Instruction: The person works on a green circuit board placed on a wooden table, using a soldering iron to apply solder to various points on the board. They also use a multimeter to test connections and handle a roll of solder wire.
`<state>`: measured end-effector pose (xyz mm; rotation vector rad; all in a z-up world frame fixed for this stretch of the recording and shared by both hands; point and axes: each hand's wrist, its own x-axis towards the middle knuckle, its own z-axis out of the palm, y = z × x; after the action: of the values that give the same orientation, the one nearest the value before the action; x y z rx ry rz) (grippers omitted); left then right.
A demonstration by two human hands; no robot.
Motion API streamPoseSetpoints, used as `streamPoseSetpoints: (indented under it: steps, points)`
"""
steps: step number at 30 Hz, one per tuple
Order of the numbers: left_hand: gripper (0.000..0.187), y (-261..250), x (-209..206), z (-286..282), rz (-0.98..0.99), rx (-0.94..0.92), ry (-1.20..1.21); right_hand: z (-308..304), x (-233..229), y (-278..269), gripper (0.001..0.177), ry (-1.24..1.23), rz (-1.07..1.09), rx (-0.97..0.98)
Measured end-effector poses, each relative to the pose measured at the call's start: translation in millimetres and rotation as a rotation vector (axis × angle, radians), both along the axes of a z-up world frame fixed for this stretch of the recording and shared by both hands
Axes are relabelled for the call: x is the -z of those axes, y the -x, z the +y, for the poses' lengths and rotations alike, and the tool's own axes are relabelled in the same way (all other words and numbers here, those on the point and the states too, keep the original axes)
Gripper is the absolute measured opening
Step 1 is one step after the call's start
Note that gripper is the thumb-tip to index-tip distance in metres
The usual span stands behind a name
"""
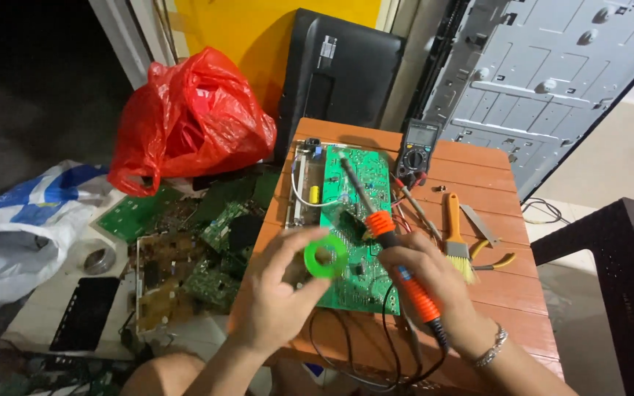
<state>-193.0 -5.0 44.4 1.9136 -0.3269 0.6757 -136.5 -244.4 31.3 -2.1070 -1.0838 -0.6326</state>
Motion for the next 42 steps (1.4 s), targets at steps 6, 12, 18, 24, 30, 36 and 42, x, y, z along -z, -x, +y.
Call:
streamPoseSetpoints:
  steps: [6, 12, 18, 24, 30, 36, 42]
  points:
    - [0.036, -101, 0, 16, -0.378, -0.038, 0.112, -42, 1, -59, 0.024, -0.429, 0.071, 0.003]
    - [0.04, -159, 42, 15, -0.182, -0.251, 0.047, -47, 32, -102, 0.027, -0.872, 0.421, -0.094]
    - [0.043, -157, 60, 16, -0.222, -0.252, -0.093, -29, 36, -84, 0.032, -0.685, 0.508, 0.25]
    - [0.046, -162, 67, 18, -0.173, -0.212, -0.12, -34, 48, -87, 0.028, -0.524, 0.408, 0.26]
    - [0.051, -164, 65, 16, -0.216, -0.239, -0.214, -46, 48, -82, 0.027, -0.351, 0.535, 0.342]
    - [0.049, -165, 64, 15, -0.214, -0.245, -0.238, -41, 41, -81, 0.032, -0.281, 0.459, 0.354]
    - [0.047, -164, 62, 12, -0.284, -0.24, -0.27, -40, 42, -80, 0.032, -0.347, 0.555, 0.287]
